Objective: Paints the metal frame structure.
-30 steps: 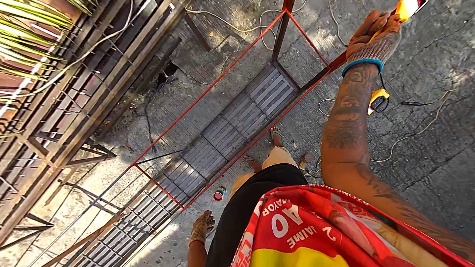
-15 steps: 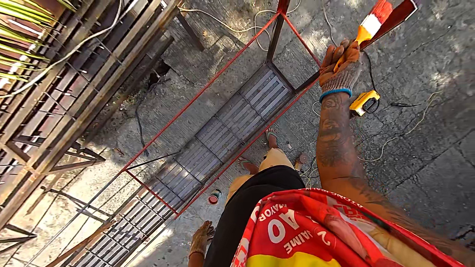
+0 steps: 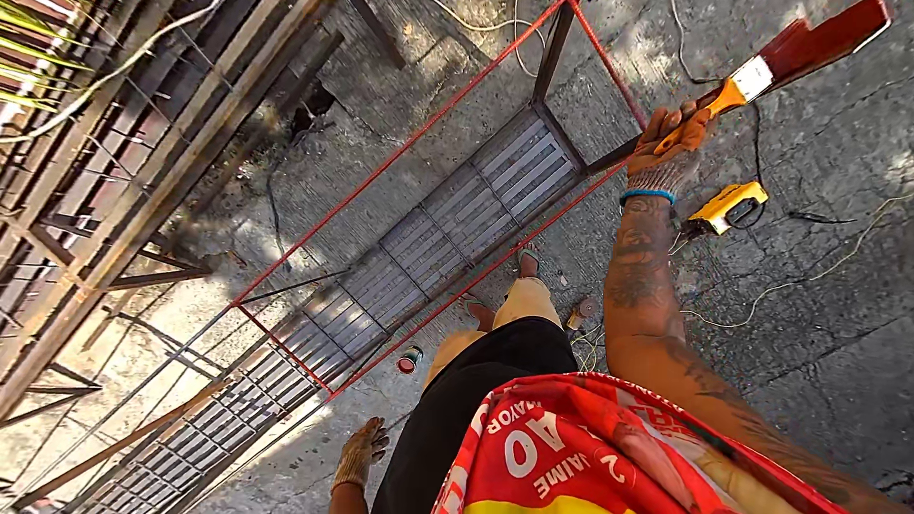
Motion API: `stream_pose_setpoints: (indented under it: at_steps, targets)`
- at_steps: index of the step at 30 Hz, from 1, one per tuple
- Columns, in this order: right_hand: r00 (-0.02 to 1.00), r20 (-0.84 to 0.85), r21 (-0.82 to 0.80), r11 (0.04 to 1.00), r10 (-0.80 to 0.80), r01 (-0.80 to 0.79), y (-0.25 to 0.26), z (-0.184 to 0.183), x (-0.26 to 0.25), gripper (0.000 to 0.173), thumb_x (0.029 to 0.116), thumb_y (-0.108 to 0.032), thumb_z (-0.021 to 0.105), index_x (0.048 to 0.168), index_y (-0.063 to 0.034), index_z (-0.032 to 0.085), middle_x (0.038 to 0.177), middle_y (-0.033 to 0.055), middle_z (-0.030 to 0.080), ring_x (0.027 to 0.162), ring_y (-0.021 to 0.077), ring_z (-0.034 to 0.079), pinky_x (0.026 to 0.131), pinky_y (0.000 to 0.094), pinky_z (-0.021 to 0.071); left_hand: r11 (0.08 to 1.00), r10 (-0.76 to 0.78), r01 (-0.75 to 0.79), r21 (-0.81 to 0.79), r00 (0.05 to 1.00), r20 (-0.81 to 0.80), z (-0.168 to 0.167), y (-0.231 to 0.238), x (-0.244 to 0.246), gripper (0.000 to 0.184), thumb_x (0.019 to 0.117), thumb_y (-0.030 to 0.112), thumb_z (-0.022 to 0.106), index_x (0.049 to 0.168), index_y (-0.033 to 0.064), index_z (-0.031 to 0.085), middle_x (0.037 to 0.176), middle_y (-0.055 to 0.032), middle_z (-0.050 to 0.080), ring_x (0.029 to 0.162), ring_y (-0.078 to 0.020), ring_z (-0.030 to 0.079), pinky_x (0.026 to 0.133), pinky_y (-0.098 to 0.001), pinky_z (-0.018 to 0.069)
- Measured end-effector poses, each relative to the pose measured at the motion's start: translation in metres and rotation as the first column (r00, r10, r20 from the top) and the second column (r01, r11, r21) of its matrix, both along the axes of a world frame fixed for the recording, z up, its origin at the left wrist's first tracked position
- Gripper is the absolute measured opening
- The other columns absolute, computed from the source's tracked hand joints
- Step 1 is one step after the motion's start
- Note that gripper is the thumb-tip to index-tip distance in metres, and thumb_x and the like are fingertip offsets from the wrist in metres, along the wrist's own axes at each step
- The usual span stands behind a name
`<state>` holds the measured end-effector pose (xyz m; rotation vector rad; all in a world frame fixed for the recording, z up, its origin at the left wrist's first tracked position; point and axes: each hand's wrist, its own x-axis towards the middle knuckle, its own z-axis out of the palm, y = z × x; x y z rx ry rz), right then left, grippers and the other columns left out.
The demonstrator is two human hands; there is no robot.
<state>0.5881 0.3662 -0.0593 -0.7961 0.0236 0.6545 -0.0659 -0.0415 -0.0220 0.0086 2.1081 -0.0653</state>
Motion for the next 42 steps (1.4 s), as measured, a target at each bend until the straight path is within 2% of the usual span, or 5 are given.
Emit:
stream_pose_setpoints:
  at_steps: [11,20,37,40,42]
  targets:
    - [0.971,-0.239,-0.102,0.994,-0.001,-0.024,0.013,-0.096,-0.002,0.021,0.1138,-0.027,0.032,0.121,-0.0141,0.048,0.091,0.0034,0.059,0.075,0.0136,0.063,0.082,0.0339,0.0602,0.997,-0.018,0.014,-0.071,0.998,-0.066,0.032,0.027,0.058,0.043,0.1056,0.043,0.054,0.128,0.0086,0.066,0.114,-0.0124,0.073,0.094,-0.0243,0.071,0.079,-0.0460,0.0563]
    - [0.812,-0.582,-0.107,0.994,-0.044,-0.022,0.031,-0.121,0.025,0.018,0.1078,-0.023,0.034,0.096,-0.0142,0.045,0.071,0.0020,0.054,0.055,0.0068,0.055,0.058,0.0166,0.0525,0.998,-0.028,0.026,-0.050,0.999,-0.044,0.039,0.061,0.110,0.040,0.1069,0.039,0.053,0.128,0.0074,0.065,0.113,-0.0116,0.070,0.088,-0.0187,0.066,0.076,-0.0402,0.0536]
    - [0.833,-0.553,-0.319,0.922,0.006,-0.219,0.034,-0.066,0.021,0.013,0.1096,-0.024,0.037,0.104,-0.0144,0.044,0.081,0.0037,0.053,0.066,0.0129,0.058,0.073,0.0260,0.0580,0.998,-0.061,0.060,0.013,0.996,0.066,0.016,0.059,0.111,0.042,0.1077,0.040,0.050,0.129,0.0063,0.064,0.114,-0.0137,0.070,0.092,-0.0208,0.067,0.081,-0.0430,0.0533]
    - [0.844,-0.495,-0.410,0.800,0.208,-0.438,0.017,-0.028,0.007,0.011,0.1079,-0.022,0.041,0.101,-0.0146,0.045,0.079,0.0026,0.054,0.067,0.0126,0.061,0.072,0.0272,0.0596,0.997,-0.071,0.068,0.029,0.991,0.113,0.005,0.046,0.117,0.042,0.1083,0.039,0.048,0.130,0.0065,0.064,0.116,-0.0131,0.069,0.092,-0.0193,0.067,0.081,-0.0413,0.0531]
    - [0.805,-0.408,-0.531,0.606,0.430,-0.593,0.014,0.001,0.001,0.011,0.1072,-0.022,0.042,0.100,-0.0153,0.047,0.074,-0.0001,0.053,0.062,0.0103,0.059,0.069,0.0266,0.0584,0.999,-0.047,0.044,0.024,0.986,0.158,-0.006,0.035,0.121,0.043,0.1088,0.039,0.047,0.132,0.0071,0.063,0.118,-0.0129,0.069,0.094,-0.0187,0.067,0.083,-0.0408,0.0530]
